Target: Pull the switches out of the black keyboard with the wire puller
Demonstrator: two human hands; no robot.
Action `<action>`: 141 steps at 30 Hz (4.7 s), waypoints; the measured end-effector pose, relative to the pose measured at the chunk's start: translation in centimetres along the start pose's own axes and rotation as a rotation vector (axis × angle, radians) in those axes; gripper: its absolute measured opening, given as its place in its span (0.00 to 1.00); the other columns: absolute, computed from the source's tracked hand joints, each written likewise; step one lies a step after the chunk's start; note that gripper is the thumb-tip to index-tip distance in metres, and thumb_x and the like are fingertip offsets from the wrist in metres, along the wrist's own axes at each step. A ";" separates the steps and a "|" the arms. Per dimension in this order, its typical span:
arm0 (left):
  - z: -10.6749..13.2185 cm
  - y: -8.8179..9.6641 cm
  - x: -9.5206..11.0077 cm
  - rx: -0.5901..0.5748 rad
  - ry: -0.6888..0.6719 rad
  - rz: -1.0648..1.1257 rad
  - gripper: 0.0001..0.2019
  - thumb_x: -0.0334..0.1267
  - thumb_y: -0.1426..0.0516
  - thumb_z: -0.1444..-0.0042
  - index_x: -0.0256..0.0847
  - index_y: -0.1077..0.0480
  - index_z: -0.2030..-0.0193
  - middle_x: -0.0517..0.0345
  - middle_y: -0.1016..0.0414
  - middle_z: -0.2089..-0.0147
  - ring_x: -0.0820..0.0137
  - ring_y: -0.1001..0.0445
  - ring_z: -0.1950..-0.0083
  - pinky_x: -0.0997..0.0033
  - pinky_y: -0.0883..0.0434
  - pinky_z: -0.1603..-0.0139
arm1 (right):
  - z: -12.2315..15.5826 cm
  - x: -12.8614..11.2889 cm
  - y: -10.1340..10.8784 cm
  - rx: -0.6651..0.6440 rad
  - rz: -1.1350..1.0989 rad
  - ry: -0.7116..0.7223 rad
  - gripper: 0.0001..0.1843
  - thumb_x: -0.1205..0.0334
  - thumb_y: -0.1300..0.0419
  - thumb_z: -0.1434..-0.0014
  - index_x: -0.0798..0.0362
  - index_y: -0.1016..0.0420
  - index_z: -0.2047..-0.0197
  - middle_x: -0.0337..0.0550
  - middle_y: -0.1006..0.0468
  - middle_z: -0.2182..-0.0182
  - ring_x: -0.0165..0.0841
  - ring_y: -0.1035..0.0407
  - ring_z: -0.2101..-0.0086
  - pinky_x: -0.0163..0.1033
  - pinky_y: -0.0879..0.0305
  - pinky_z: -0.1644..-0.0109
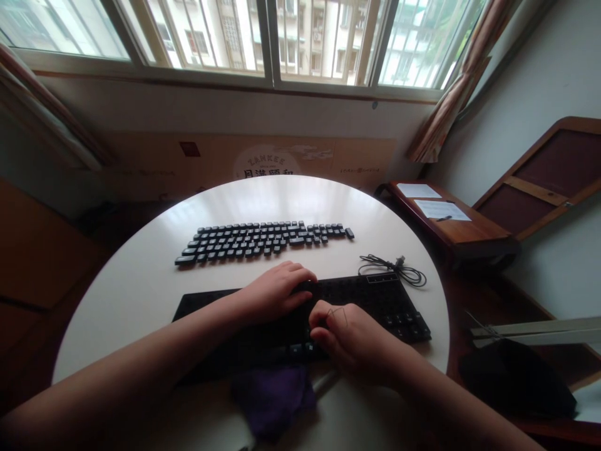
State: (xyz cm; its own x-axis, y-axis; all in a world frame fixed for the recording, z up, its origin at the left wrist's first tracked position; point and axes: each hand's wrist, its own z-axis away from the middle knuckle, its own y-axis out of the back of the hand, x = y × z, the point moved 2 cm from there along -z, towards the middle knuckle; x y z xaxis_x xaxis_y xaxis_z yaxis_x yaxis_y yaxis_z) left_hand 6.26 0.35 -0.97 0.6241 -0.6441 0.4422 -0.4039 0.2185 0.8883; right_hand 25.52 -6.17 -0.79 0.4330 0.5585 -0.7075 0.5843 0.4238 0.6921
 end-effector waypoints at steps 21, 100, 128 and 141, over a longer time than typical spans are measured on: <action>0.6 1.8 1.5 0.053 -0.222 0.222 0.04 0.37 0.40 0.39 0.40 0.25 0.59 0.54 0.24 0.59 0.67 0.26 0.56 0.68 0.30 0.53 | 0.1 2.0 -0.9 0.418 -0.505 -0.114 0.20 0.42 0.49 0.31 0.52 0.40 0.60 0.32 0.37 0.78 0.22 0.45 0.83 0.26 0.50 0.82; -3.7 -1.5 0.7 0.057 0.096 0.113 0.08 0.34 0.38 0.44 0.45 0.23 0.57 0.56 0.22 0.58 0.64 0.25 0.55 0.66 0.29 0.54 | 1.7 3.2 1.3 0.418 -0.420 0.001 0.23 0.39 0.57 0.29 0.51 0.41 0.63 0.32 0.42 0.79 0.24 0.49 0.81 0.30 0.53 0.78; -5.1 6.1 -0.4 0.288 0.143 -0.224 0.01 0.36 0.35 0.45 0.46 0.21 0.66 0.60 0.18 0.66 0.62 0.25 0.58 0.64 0.33 0.54 | 2.5 5.0 7.0 0.607 0.047 0.018 0.15 0.49 0.50 0.28 0.52 0.34 0.58 0.34 0.35 0.77 0.26 0.40 0.78 0.33 0.44 0.72; -5.5 2.6 -4.3 0.150 0.195 -0.465 0.04 0.38 0.36 0.45 0.47 0.20 0.63 0.57 0.17 0.65 0.58 0.27 0.55 0.57 0.40 0.49 | 2.8 5.9 5.9 0.586 -0.047 0.054 0.15 0.51 0.49 0.29 0.52 0.35 0.61 0.33 0.37 0.78 0.25 0.42 0.79 0.31 0.45 0.75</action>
State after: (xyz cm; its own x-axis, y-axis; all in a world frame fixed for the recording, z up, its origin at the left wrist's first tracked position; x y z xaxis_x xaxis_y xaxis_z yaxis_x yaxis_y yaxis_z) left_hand 6.19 7.68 0.16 0.8674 -0.4965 0.0333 -0.1373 -0.1744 0.9751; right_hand 33.48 -2.39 -1.31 0.3707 0.5907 -0.7167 0.8905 -0.0068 0.4550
